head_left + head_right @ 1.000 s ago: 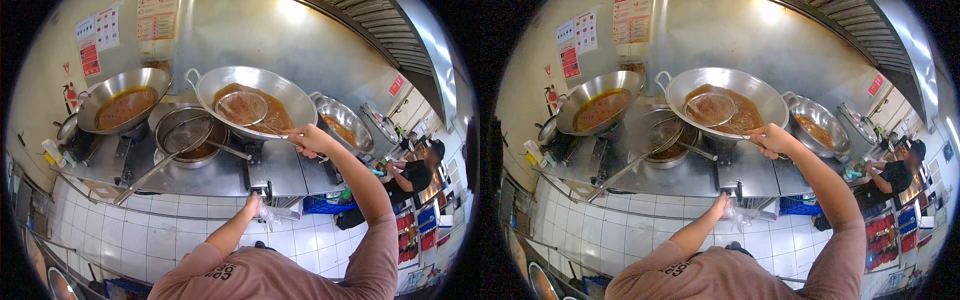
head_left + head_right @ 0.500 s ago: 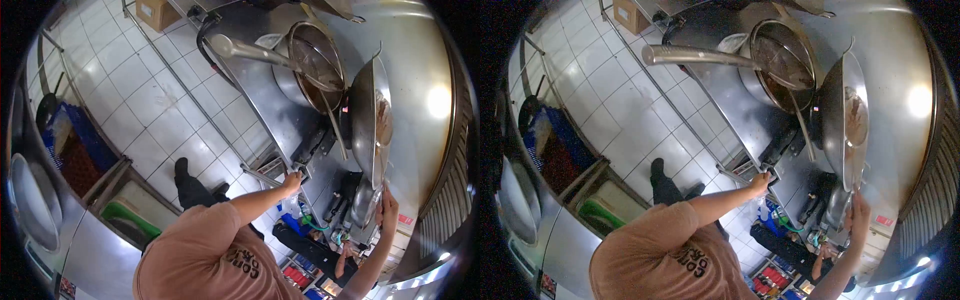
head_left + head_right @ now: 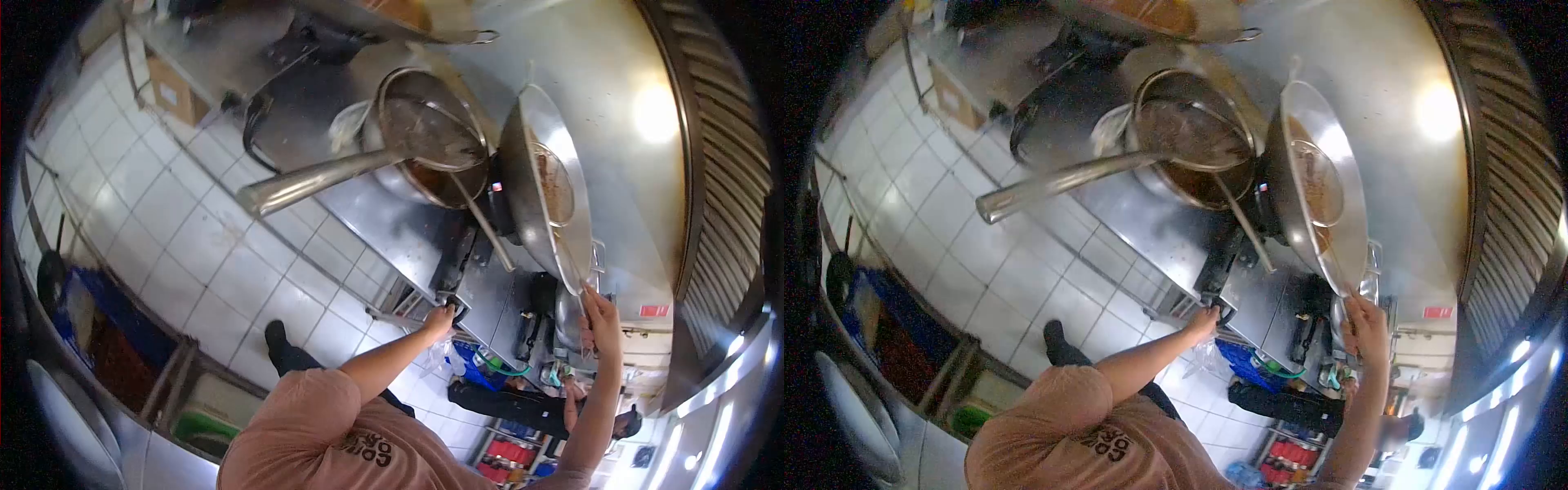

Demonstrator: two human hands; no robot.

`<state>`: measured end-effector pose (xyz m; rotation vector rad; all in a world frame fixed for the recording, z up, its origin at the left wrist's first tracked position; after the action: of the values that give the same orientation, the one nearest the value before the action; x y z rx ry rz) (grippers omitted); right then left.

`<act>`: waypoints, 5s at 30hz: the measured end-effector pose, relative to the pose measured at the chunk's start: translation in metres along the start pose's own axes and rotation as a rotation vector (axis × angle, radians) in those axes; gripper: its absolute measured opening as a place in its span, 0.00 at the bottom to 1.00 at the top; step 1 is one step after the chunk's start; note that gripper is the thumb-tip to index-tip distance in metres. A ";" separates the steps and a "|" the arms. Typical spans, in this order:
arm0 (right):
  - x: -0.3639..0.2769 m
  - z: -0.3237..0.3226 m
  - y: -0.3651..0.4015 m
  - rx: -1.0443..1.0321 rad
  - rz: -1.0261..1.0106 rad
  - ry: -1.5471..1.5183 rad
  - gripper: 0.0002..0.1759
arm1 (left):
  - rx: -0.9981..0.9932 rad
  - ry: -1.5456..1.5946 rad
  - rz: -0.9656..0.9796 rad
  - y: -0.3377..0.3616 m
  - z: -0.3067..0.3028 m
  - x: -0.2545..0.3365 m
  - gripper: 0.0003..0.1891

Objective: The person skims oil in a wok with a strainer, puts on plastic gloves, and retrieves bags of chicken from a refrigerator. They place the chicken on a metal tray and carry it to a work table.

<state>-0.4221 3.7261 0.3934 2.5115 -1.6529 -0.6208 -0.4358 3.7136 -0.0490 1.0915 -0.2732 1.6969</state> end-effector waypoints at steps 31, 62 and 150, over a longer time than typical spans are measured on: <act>-0.169 0.177 -0.084 0.476 -0.629 1.158 0.13 | 0.856 0.908 0.186 0.309 -0.268 0.011 0.27; -0.757 0.374 0.172 -0.711 -1.377 -0.233 0.11 | 0.603 -0.341 0.761 0.423 -0.601 0.702 0.10; -2.121 1.370 1.300 -2.491 -0.882 0.108 0.53 | 2.192 -0.773 0.110 1.342 -2.016 1.259 0.10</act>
<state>-2.7727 5.2969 0.1164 0.7768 0.7056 -1.1537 -2.6789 5.2457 0.2179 3.1940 1.4649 0.9938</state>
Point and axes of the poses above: each hand's wrist, its own y-axis away from the middle knuckle, its own z-axis out of the palm, x = y × z, the point moved 10 cm from there along -y, towards the middle knuckle, and after that the axes turned 14 degrees about y, right-handed, at the moved point
